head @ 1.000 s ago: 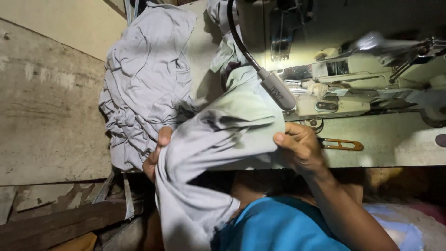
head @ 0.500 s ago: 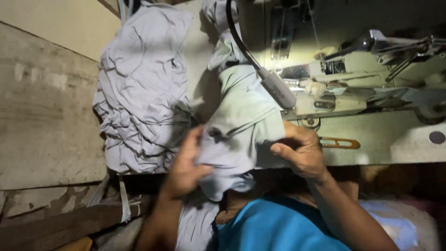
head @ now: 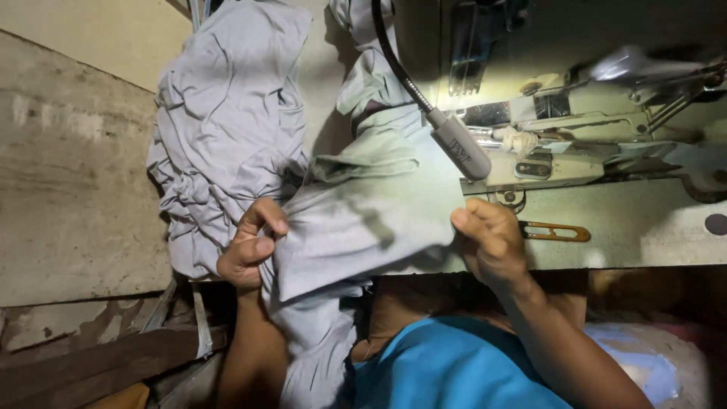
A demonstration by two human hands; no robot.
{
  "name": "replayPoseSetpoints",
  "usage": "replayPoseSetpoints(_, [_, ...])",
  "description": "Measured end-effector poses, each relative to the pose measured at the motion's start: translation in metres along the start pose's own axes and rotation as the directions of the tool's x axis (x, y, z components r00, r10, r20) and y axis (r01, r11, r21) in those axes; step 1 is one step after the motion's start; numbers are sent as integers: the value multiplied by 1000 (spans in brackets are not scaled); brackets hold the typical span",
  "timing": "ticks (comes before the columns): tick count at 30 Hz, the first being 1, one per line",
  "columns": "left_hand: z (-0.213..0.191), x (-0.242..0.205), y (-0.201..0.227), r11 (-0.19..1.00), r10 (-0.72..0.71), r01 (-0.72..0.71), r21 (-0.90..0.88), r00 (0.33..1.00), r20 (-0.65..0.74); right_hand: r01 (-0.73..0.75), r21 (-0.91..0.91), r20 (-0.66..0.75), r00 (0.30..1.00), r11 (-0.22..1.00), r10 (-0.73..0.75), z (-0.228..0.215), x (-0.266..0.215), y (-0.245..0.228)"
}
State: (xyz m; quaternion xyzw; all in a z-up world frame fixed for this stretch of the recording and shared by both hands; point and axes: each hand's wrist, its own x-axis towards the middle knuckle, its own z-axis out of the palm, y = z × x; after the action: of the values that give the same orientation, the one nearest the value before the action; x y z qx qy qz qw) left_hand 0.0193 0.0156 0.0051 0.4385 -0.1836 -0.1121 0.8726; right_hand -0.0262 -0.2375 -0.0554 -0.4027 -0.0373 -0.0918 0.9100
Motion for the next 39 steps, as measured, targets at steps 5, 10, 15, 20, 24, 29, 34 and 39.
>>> replayPoseSetpoints(5, [2,1,5,931,-5,28,364,998,-62,-30,21,-50,998,999,31,-8,12,13])
replayPoseSetpoints(10, [19,-18,30,966,-195,188,178,981,22,76,-126,25,997,989,-73,-5,10,4])
replayPoseSetpoints(15, [3,2,57,926,-240,208,314,969,65,90,56,24,996,994,-92,-1,6,7])
replayPoseSetpoints(20, [-6,28,64,854,-298,212,476,948,112,-59,216,-13,998,975,63,7,6,-2])
replayPoseSetpoints(24, [8,39,66,582,-26,48,812,999,-41,-106,108,-51,992,988,112,6,4,-1])
replayPoseSetpoints(29, [32,35,30,158,92,-146,977,987,132,-184,184,-73,977,966,200,25,8,-7])
replayPoseSetpoints(34, [23,34,-15,-165,-46,-342,925,940,339,-238,187,-73,964,953,255,13,3,2])
replayPoseSetpoints(39, [19,38,7,193,15,-357,914,933,361,-264,124,-94,957,957,276,4,8,9])
